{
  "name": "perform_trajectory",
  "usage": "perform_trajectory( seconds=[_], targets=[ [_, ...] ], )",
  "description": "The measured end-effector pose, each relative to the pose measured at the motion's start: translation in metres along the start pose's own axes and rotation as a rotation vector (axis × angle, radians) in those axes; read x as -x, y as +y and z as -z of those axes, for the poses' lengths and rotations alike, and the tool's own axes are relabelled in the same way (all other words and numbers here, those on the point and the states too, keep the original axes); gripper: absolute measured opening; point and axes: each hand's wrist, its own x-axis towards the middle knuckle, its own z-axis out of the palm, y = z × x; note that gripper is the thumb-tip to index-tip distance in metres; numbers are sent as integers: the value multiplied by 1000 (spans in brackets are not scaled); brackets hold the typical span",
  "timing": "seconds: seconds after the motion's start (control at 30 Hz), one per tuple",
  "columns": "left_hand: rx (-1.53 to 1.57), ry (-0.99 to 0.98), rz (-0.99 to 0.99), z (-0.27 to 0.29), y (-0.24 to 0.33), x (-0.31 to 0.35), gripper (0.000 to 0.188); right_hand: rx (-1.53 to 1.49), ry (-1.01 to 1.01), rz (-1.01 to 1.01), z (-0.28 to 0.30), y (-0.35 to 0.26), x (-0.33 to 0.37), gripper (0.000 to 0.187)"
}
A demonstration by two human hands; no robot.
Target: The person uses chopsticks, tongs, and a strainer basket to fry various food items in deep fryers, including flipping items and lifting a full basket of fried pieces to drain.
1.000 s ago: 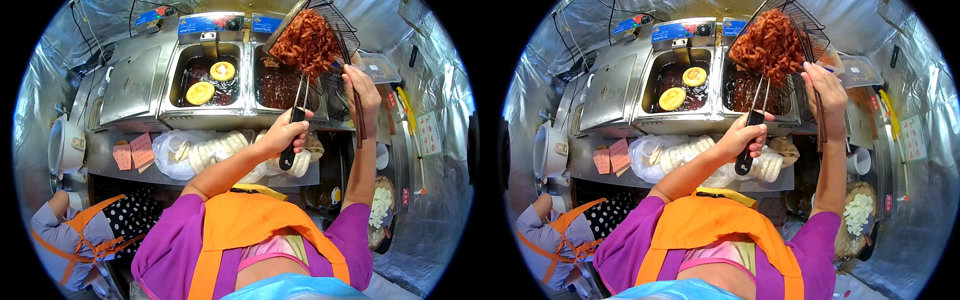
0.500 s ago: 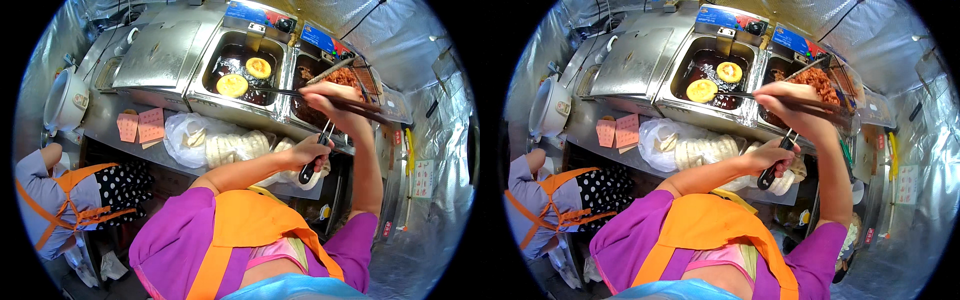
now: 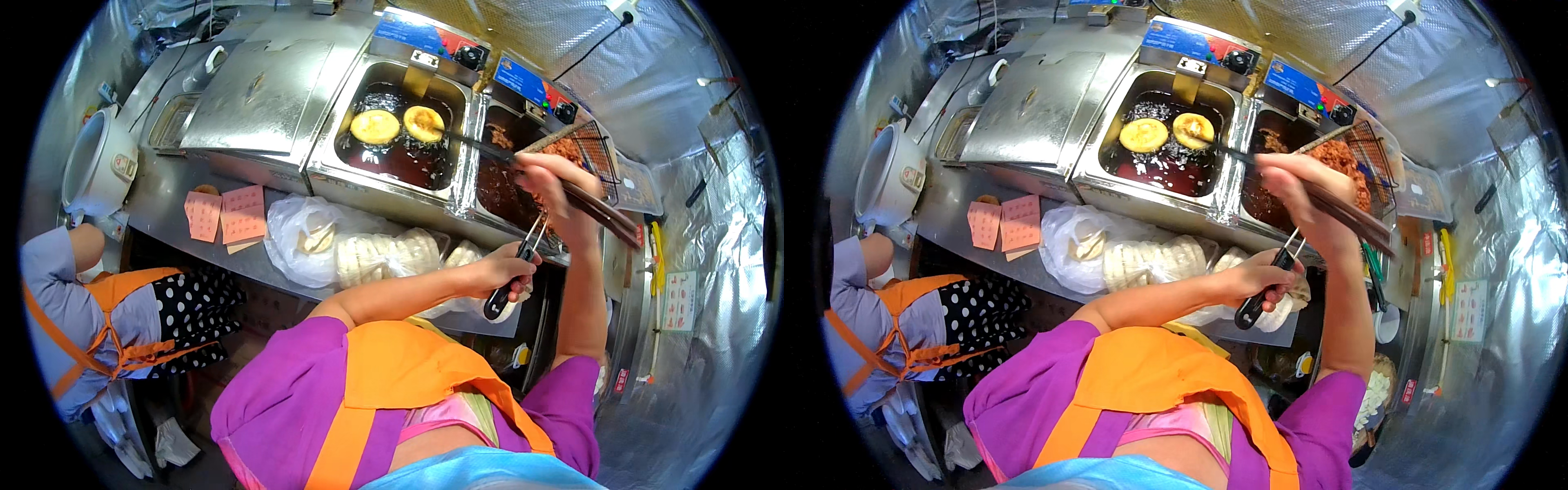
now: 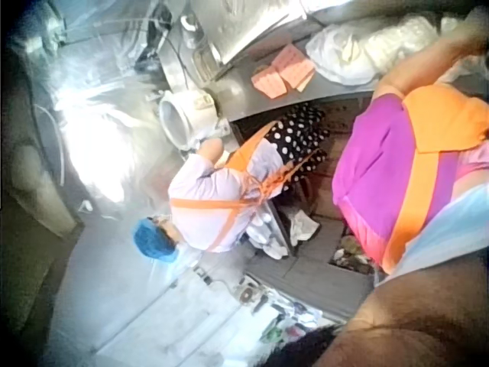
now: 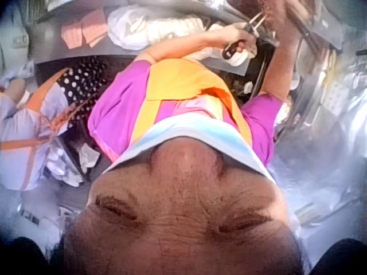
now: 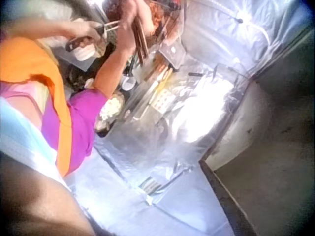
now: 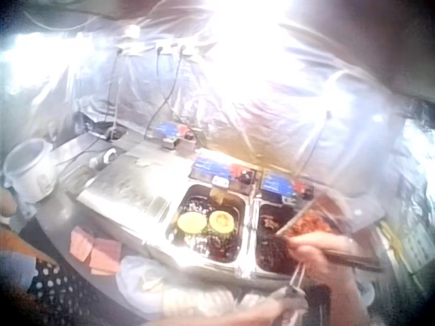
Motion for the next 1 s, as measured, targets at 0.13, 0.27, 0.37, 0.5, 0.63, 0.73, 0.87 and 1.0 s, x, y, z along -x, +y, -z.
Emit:
perform_trajectory(
  seconds=[0.13,0.27,0.37,0.5,0.63,0.73,0.87,1.0],
  targets=[
    [78,17,22,3,-1,-7,24,190,378,102,58,-2,56,18],
    [87,115,9,-10,3,-7,24,199,682,-87,84,7,104,19],
    [90,47,-30,-6,5,-13,21,430,695,-240,89,32,119,18],
    [99,38,-37,-29,29,21,29,476,617,-76,95,47,116,22],
    [100,49,-147,-35,53,67,34,461,571,106,76,13,87,17],
    [121,107,-236,-42,71,101,35,376,500,264,64,16,66,18],
    [231,107,-337,-18,87,135,35,82,430,243,34,25,51,18],
    [400,114,-374,21,88,147,35,-19,406,186,14,31,44,18]
  ],
)
